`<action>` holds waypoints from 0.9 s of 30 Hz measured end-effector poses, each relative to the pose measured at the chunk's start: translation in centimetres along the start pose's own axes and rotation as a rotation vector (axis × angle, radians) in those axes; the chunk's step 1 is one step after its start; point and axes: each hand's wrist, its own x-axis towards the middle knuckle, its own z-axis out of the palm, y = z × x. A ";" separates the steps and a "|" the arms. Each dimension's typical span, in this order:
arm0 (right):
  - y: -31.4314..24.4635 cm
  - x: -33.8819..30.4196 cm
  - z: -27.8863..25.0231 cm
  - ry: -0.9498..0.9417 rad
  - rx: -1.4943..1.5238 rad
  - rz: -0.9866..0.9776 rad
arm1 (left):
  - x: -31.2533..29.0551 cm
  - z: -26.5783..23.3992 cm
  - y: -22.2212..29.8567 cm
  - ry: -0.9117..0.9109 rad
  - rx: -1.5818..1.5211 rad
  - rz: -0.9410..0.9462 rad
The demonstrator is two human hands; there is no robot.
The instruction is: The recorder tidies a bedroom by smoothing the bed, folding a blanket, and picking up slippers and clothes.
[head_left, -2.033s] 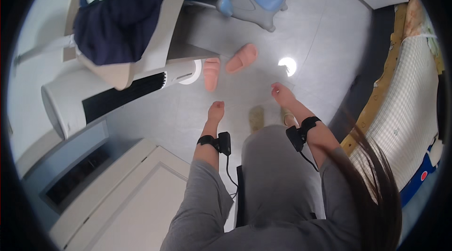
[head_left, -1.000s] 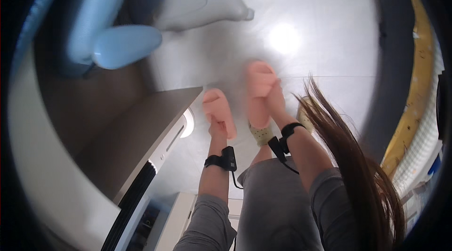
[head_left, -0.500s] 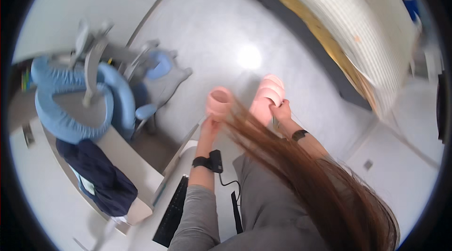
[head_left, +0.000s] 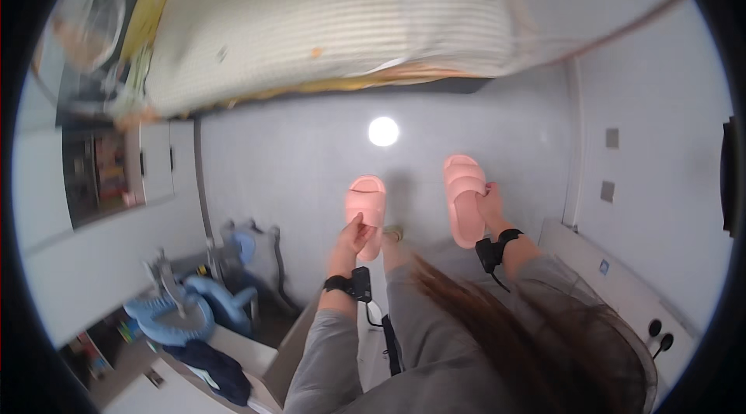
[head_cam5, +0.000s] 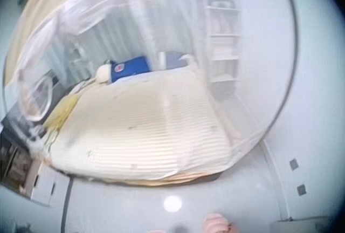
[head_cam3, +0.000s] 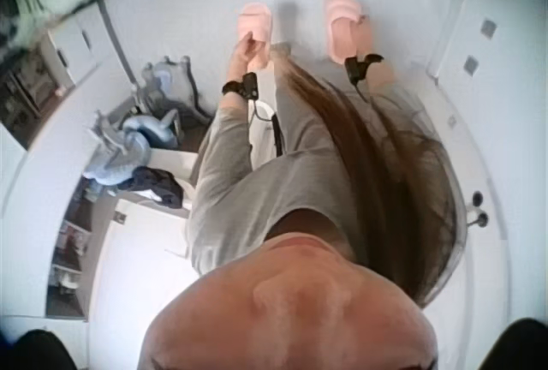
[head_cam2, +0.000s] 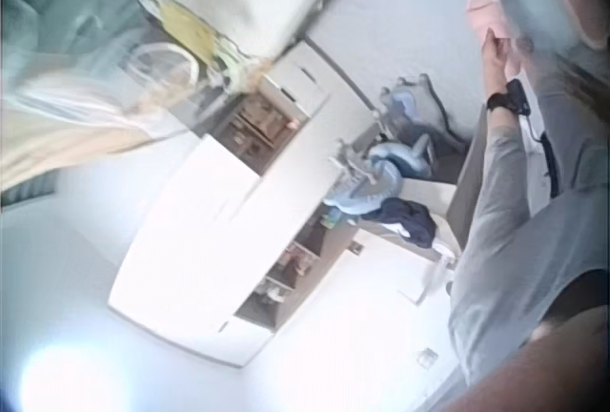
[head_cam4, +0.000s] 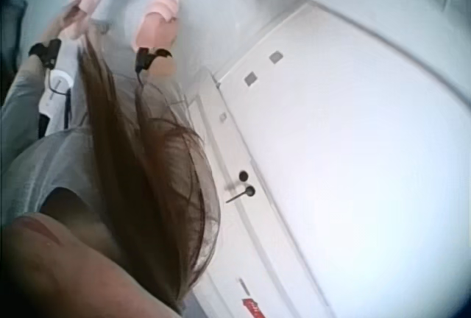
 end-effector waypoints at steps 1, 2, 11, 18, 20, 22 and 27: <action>1.4 0.6 -2.3 0.033 0.025 0.003 | 0.3 3.3 -1.2 0.002 0.055 -0.021; 2.6 1.5 -3.3 0.106 0.038 0.001 | 1.3 6.4 -1.8 -0.020 0.086 -0.030; 10.5 12.5 -19.0 0.294 0.182 0.137 | 6.4 37.2 -13.0 -0.187 0.555 -0.079; 14.4 18.1 -25.8 0.380 0.314 0.196 | 9.6 48.0 -19.2 -0.231 0.550 -0.017; 14.2 21.6 -27.7 0.385 0.323 0.209 | 9.9 50.6 -20.2 -0.171 0.513 -0.074; 13.8 24.2 -27.8 0.356 0.325 0.246 | 11.6 53.5 -19.7 -0.092 0.465 -0.043; 11.5 31.1 -28.7 0.344 0.391 0.196 | 15.5 59.0 -18.6 -0.063 0.420 0.024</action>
